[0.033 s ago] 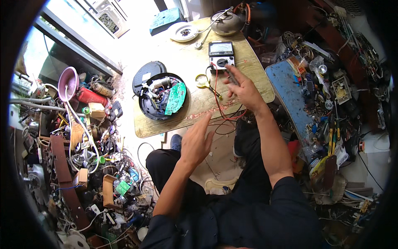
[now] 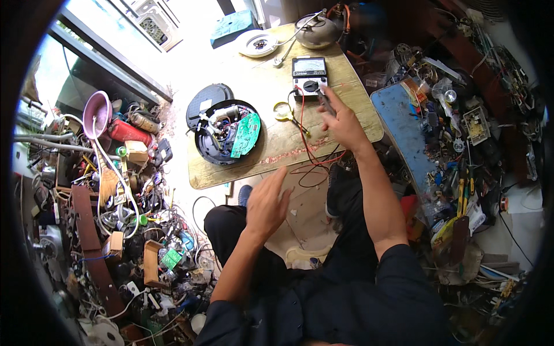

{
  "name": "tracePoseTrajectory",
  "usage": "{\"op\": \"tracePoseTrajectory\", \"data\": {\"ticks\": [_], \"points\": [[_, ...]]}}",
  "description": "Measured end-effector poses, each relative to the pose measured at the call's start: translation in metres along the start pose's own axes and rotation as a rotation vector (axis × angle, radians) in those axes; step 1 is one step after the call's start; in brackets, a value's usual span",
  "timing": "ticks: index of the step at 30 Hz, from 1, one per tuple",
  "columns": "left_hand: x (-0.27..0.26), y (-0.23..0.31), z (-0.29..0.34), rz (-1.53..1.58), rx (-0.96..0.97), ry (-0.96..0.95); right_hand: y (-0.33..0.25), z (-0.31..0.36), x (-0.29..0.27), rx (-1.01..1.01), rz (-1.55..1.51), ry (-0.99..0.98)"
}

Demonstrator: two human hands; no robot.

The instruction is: The person uses multimeter probes to test points on a green circuit board placed on a workbench. They repeatedly touch different components with the probes, then briefly use a magnifying glass to inspect the board.

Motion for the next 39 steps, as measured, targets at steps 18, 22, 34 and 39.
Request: {"op": "tracePoseTrajectory", "data": {"ticks": [18,22,34,39], "points": [[0.007,-0.012,0.415,0.365,-1.176,0.065,0.0,-0.097,-0.004,-0.279,0.887,0.258],[0.007,-0.015,0.413,0.352,-1.104,0.137,-0.008,-0.13,0.017,-0.414,0.856,0.133],[-0.021,-0.028,0.34,0.167,-0.954,0.262,0.013,-0.111,0.012,-0.444,0.793,0.031],[-0.024,-0.034,0.313,0.043,-0.882,0.277,0.011,-0.08,0.001,-0.519,0.761,0.229]]}}
Point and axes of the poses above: each hand's wrist, its own z-axis away from the middle knuckle, its own x-axis out of the palm, y = z × x, the point moved 5 cm from there along -z, towards the middle knuckle, and after that the axes turned 4 degrees about -z, right-handed, at the moved point
